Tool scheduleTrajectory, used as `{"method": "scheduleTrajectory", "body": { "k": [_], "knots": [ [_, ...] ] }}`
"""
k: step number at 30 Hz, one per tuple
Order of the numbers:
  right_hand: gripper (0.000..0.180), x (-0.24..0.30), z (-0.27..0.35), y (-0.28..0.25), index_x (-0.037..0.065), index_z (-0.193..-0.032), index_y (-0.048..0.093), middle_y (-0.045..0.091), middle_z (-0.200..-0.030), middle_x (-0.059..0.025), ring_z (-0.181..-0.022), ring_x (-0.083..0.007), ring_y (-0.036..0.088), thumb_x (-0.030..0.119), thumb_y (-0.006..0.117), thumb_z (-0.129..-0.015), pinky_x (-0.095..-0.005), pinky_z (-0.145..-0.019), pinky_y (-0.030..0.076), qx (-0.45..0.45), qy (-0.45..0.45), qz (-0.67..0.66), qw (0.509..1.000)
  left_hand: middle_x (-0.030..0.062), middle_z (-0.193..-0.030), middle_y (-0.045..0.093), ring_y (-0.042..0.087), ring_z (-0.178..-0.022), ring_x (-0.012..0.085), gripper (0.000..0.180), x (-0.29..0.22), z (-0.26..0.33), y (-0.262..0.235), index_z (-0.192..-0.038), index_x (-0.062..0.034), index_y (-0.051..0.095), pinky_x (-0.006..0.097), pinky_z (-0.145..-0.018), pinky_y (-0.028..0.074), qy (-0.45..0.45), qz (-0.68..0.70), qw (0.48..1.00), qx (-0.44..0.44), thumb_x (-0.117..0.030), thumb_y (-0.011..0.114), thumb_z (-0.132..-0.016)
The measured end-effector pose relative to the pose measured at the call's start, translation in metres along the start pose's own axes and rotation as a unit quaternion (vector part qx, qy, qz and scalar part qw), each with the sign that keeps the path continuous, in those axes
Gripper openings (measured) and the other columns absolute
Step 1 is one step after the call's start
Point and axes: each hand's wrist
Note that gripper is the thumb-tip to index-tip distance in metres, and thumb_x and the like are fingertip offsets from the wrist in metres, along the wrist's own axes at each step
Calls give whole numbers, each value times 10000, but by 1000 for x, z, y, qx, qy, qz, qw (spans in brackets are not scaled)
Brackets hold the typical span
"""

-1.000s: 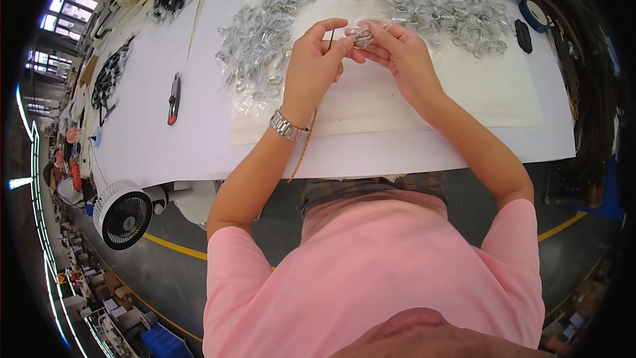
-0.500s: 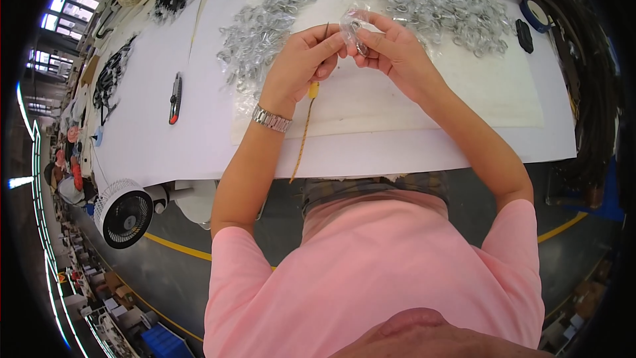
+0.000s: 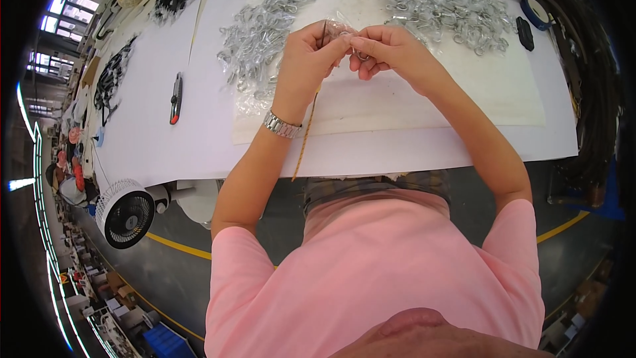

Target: The recorder is sorting and placing small metal rings into small plastic bags at an assembly table.

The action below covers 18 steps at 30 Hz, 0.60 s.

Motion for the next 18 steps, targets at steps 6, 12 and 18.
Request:
{"method": "scheduleTrajectory", "body": {
  "k": [6, 12, 18],
  "knots": [
    [266, -8, -4, -20, 10, -1075, 691, 706, -886, -24, -727, -88, 645, 268, 629, -1052, -254, -710, 564, 203, 70, -289, 933, -1, -750, 650, 443, -540, -8, 170, -8, -2, -11, -1084, 3, 731, 168, -441, 273, -63, 200, 972, 107, -123, 683, -980],
    [260, -11, -4, -14, -5, -1128, 703, 698, -864, 15, -703, -40, 617, 234, 642, -1047, -202, -659, 534, 180, 98, -311, 928, -31, -706, 577, 379, -495, -1, 156, 1, -7, -23, -1123, -8, 688, 182, -431, 241, -84, 239, 957, 143, -79, 644, -992],
    [281, -3, -3, -13, -5, -1059, 740, 684, -794, 33, -661, -27, 591, 267, 679, -1022, -192, -639, 520, 69, 41, -157, 984, 29, -774, 660, 417, -540, 22, 219, 12, -13, -32, -1186, 3, 694, 186, -465, 287, -86, 291, 953, 20, -60, 607, -995]
  ]
}}
Point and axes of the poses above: each hand's wrist, its own z-axis away from the middle knuckle, its own y-axis out of the palm, x = y × z
